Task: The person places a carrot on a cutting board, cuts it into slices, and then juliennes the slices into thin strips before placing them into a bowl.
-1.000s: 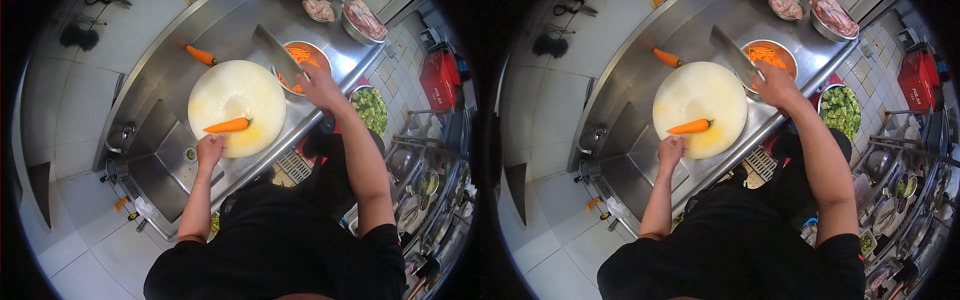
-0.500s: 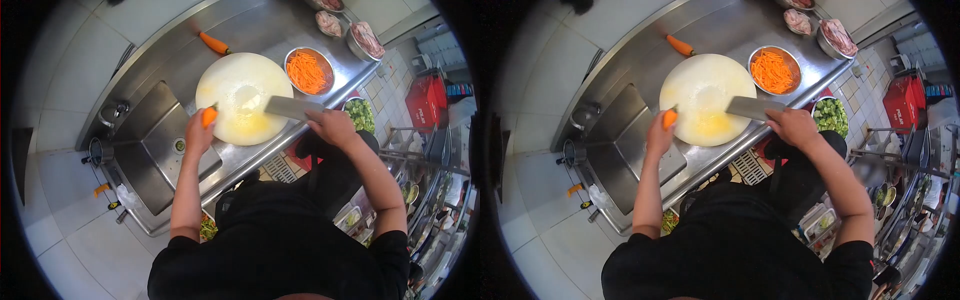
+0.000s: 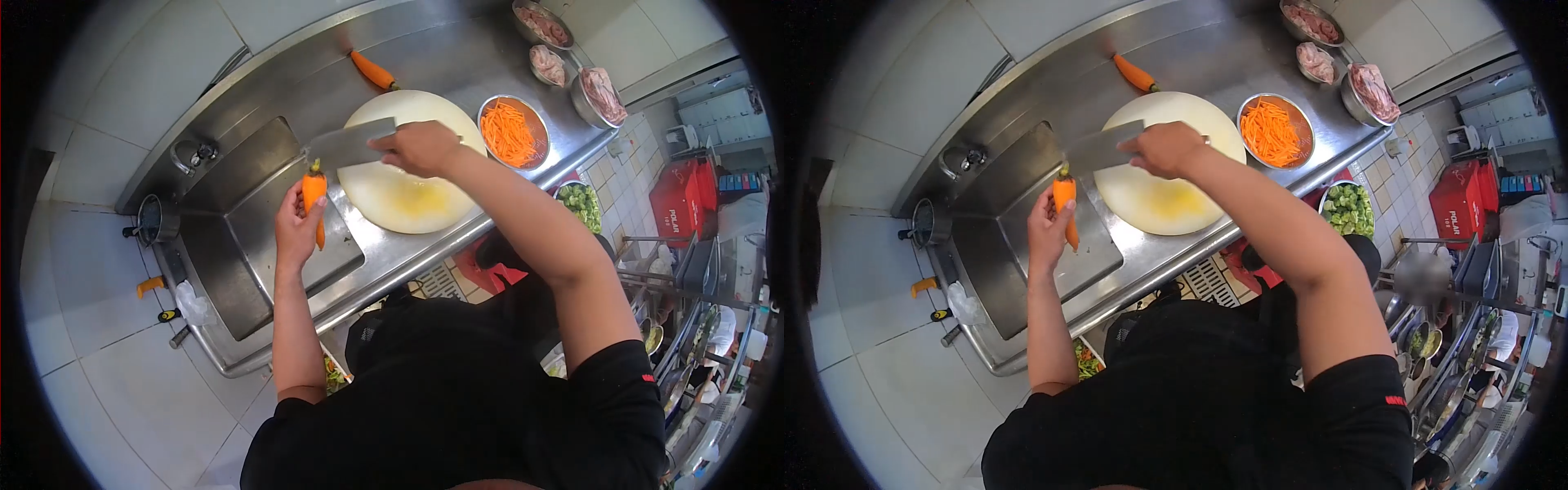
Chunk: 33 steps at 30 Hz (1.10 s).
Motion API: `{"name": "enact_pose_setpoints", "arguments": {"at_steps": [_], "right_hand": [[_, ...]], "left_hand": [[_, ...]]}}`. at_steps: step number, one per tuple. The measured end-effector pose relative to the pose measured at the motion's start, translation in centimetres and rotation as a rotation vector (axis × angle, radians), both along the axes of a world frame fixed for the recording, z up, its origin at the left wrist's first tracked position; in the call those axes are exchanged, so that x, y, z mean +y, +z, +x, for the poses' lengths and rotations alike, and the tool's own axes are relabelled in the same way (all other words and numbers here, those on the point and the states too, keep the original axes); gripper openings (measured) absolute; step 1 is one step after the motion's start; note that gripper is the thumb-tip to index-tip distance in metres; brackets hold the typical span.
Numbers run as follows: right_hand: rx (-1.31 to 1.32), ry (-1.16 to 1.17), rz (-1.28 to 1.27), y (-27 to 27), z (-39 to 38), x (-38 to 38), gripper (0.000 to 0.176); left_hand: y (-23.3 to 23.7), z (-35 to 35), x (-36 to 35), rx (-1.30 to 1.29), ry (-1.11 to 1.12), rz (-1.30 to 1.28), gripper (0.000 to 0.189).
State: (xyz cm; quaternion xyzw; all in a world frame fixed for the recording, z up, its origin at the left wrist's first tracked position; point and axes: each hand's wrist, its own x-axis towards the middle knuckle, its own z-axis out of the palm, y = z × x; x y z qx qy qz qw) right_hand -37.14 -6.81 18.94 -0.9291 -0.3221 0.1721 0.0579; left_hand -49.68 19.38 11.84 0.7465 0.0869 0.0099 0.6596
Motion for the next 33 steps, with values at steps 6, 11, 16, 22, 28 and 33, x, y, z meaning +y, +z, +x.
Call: {"name": "enact_pose_setpoints", "arguments": {"at_steps": [6, 11, 16, 22, 28, 33], "right_hand": [[-0.05, -0.255, -0.18, 2.4, -3.1, -15.5, 0.043], [0.022, -0.338, -0.219, 0.4, -7.0, -22.1, 0.045], [-0.024, -0.231, -0.069, -5.4, -2.7, -9.1, 0.045], [0.052, -0.27, 0.164, -1.3, 1.5, 3.8, 0.045], [0.247, -0.743, 0.479, -4.6, -6.4, -5.8, 0.044], [0.114, -0.865, 0.494, -5.7, -17.1, -11.5, 0.026]], "left_hand": [[-2.4, -2.7, 6.2, 0.064, 0.11, -0.07, 0.05], [-3.9, -4.8, 10.5, 0.077, 0.197, -0.082, 0.048], [-2.3, -1.6, 8.3, 0.085, 0.099, -0.103, 0.049], [1.8, 1.7, 3.0, -0.052, -0.156, -0.061, 0.048], [-3.0, 0.2, -1.5, -0.05, -0.252, 0.169, 0.05], [-2.8, 1.8, -10.2, -0.169, -0.322, 0.401, 0.047]]}}
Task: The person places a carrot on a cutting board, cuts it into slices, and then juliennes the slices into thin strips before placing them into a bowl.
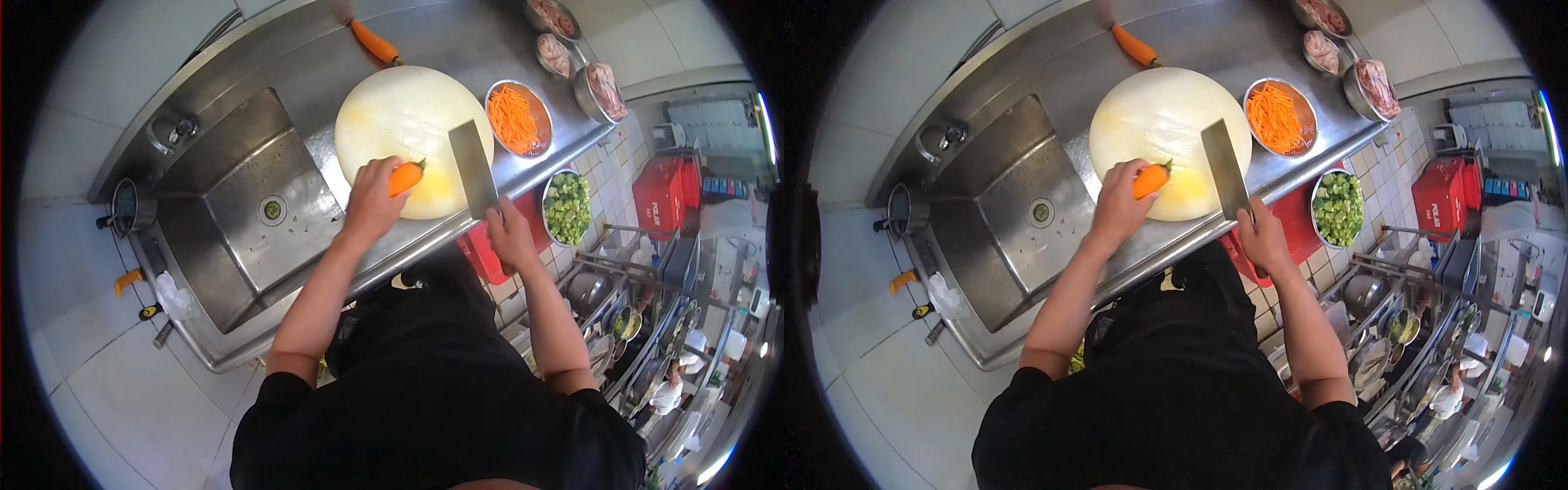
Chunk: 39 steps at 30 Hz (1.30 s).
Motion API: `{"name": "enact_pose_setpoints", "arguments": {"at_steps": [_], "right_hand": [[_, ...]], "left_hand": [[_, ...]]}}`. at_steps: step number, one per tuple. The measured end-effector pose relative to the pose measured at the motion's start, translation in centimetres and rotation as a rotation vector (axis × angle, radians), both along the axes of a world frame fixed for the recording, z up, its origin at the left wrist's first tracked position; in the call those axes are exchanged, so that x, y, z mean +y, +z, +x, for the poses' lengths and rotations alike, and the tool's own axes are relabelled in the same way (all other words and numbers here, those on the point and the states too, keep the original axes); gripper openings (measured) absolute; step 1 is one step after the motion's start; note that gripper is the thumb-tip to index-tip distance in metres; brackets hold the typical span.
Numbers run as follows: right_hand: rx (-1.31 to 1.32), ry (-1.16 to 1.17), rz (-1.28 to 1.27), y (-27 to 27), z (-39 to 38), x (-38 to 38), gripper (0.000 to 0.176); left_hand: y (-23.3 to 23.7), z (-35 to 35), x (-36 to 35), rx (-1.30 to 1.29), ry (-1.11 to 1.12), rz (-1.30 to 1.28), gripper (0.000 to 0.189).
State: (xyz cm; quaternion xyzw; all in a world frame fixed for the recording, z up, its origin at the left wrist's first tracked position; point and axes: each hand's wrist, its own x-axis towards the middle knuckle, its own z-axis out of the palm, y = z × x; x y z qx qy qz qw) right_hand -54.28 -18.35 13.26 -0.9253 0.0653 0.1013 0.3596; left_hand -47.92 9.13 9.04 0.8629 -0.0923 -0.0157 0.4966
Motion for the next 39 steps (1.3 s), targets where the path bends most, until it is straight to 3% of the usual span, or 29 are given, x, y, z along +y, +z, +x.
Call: {"name": "enact_pose_setpoints", "arguments": {"at_steps": [3, 6, 11, 25, 39], "right_hand": [[0.071, -0.087, -0.061, 0.1, -2.7, -0.2, 0.023], [0.038, 0.008, -0.189, 0.7, -3.5, 0.3, 0.024], [0.095, 0.018, -0.065, 0.0, -3.7, -0.6, 0.024], [-0.084, 0.296, -0.196, 1.5, -3.1, 1.1, 0.018], [0.138, 0.416, -0.181, 1.2, -1.4, -0.2, 0.021]], "left_hand": [[-2.4, 1.2, -2.3, -0.12, -0.073, 0.137, 0.045], [-3.5, 0.8, -2.5, -0.124, -0.145, 0.232, 0.043], [-2.9, 0.7, -2.2, -0.04, -0.244, 0.256, 0.038], [-2.5, -0.5, -4.4, -0.038, -0.155, 0.363, 0.042], [-3.0, -1.1, -5.4, -0.028, -0.094, 0.39, 0.047]]}}
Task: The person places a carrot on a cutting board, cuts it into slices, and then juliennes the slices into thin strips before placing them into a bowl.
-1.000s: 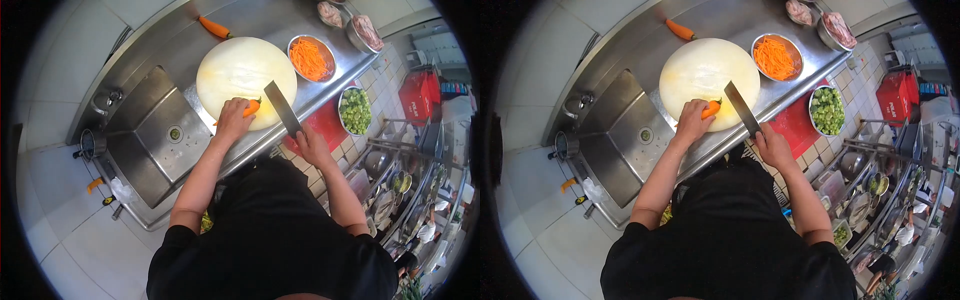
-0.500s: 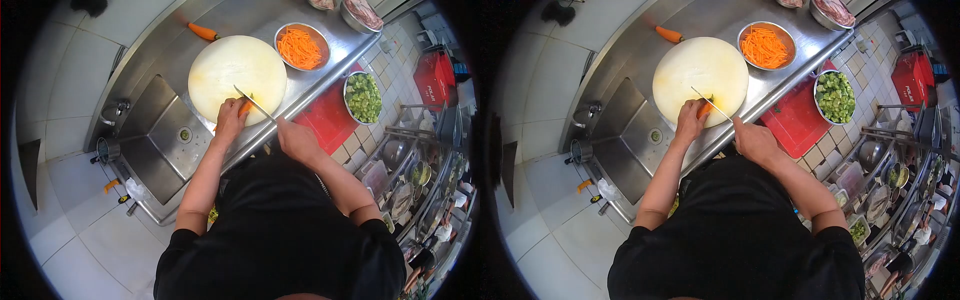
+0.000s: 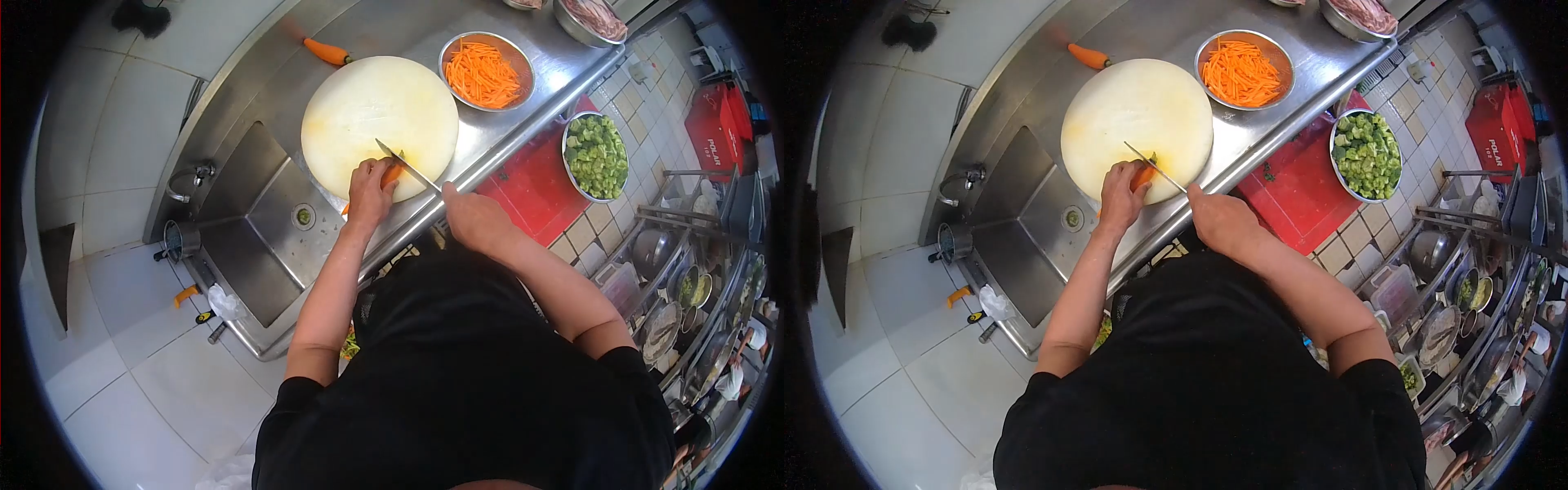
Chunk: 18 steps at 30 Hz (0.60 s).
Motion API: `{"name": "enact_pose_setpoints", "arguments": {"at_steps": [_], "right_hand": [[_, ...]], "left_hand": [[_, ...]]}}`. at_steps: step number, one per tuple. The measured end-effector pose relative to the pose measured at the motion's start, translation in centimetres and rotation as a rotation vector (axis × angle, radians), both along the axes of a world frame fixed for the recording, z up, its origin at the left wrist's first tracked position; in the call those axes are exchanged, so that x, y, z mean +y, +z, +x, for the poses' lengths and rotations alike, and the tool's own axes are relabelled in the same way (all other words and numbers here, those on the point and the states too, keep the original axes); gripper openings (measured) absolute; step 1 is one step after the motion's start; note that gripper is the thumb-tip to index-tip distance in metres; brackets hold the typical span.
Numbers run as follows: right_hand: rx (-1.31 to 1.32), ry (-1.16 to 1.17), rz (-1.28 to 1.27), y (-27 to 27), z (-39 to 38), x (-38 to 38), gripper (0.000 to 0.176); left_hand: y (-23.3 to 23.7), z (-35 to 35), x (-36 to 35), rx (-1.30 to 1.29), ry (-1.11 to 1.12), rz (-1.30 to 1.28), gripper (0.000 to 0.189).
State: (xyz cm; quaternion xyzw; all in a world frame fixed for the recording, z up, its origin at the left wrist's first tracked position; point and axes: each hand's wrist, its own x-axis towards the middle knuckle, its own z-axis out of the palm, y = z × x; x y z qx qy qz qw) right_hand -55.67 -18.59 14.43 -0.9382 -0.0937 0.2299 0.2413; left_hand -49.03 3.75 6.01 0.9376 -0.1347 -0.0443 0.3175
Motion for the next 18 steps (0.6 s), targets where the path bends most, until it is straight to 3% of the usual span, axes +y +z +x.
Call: {"name": "enact_pose_setpoints", "arguments": {"at_steps": [7, 11, 15, 17, 18], "right_hand": [[0.048, 0.003, 0.004, -2.7, 1.9, 0.2, 0.021], [0.04, -0.082, 0.107, -2.9, 1.3, -1.9, 0.022], [0.016, -0.212, 0.222, -0.8, 0.0, -4.6, 0.024], [-0.017, -0.242, 0.232, -0.8, 0.0, -5.5, 0.024], [-0.036, -0.256, 0.258, -1.0, 0.2, -5.9, 0.025]], "left_hand": [[-1.6, 0.0, 1.0, -0.081, -0.035, -0.054, 0.053], [1.7, 0.4, 0.2, 0.07, 0.088, -0.019, 0.054], [6.7, 0.4, 1.5, -0.031, 0.227, -0.295, 0.051], [7.3, 0.3, 3.1, -0.122, 0.264, -0.38, 0.049], [6.6, 0.0, 4.0, -0.05, 0.35, -0.417, 0.047]]}}
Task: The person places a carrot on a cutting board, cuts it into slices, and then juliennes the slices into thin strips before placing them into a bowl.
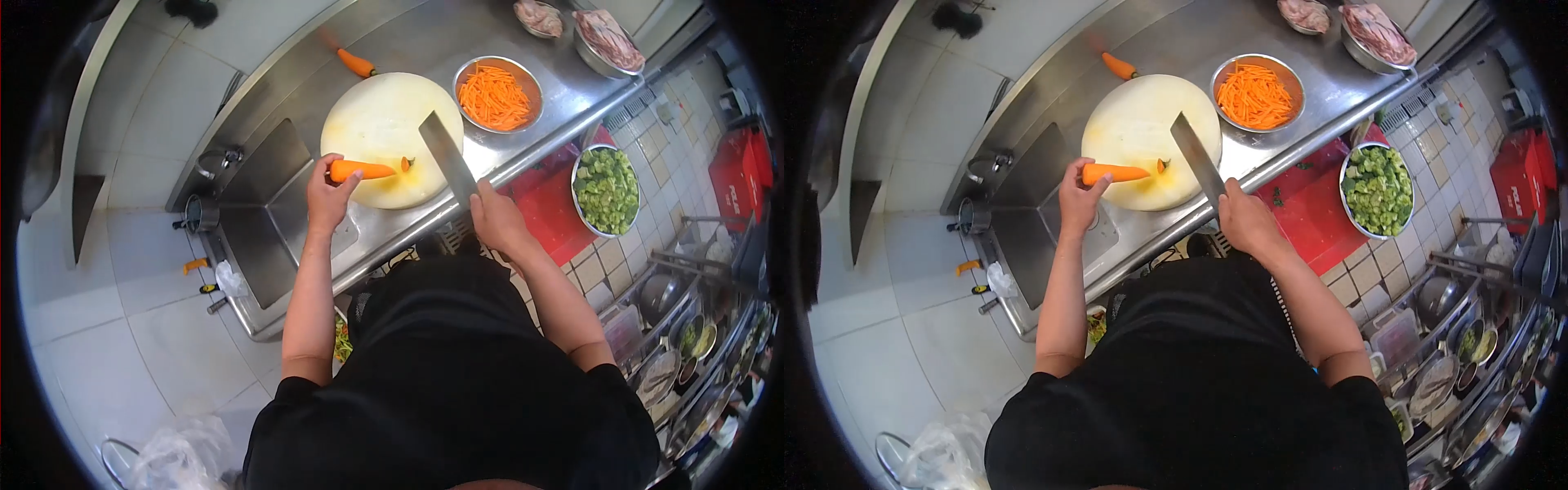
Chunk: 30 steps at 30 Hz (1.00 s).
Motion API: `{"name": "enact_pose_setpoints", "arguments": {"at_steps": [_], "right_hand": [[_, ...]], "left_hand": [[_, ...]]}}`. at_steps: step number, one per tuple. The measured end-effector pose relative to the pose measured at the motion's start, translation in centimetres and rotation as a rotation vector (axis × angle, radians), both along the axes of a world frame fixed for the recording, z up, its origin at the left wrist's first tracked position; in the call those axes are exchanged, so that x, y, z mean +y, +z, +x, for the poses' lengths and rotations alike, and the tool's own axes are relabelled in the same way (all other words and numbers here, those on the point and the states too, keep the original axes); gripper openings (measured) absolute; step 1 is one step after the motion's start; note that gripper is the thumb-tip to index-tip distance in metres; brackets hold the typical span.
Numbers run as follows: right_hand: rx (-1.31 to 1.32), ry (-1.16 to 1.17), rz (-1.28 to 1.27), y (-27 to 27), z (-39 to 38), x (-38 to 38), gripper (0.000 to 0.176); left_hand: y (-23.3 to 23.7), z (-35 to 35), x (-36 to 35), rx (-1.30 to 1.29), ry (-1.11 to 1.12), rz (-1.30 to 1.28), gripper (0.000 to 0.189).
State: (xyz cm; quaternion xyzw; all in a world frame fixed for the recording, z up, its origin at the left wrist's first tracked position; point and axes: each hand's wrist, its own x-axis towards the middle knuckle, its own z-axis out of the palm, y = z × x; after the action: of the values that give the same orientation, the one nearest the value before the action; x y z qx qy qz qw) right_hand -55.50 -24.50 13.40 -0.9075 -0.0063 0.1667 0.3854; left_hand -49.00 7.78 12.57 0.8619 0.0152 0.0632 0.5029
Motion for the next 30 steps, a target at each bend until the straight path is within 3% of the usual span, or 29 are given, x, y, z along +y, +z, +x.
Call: {"name": "enact_pose_setpoints", "arguments": {"at_steps": [2, 5, 9, 19, 24, 26, 30], "right_hand": [[-0.025, -0.002, 0.034, -0.4, 0.3, -0.2, 0.025], [-0.025, 0.033, 0.049, -1.6, 0.2, 0.3, 0.025], [-0.02, 0.185, -0.012, -2.3, 0.1, 1.8, 0.025], [-0.134, 0.366, -0.124, 2.3, 1.3, 5.1, 0.019], [0.025, 0.437, -0.269, -1.3, 2.9, 6.4, 0.02], [0.122, 0.411, -0.261, -0.5, 3.6, 6.2, 0.021], [0.027, 0.278, -0.157, 0.6, 3.0, 4.1, 0.024]], "left_hand": [[-2.3, -1.0, 1.0, 0.071, 0.083, -0.044, 0.046], [-6.3, -3.8, 1.4, 0.249, 0.368, -0.422, 0.036], [-7.8, -6.9, 0.7, 0.449, 0.501, -0.464, 0.043], [-8.8, -7.4, 0.1, 0.511, 0.488, -0.506, 0.042], [-9.2, -7.3, -0.1, 0.513, 0.485, -0.556, 0.041], [-8.9, -6.9, 0.3, 0.495, 0.479, -0.569, 0.041], [-6.5, -4.5, 0.8, 0.371, 0.502, -0.613, 0.037]]}}
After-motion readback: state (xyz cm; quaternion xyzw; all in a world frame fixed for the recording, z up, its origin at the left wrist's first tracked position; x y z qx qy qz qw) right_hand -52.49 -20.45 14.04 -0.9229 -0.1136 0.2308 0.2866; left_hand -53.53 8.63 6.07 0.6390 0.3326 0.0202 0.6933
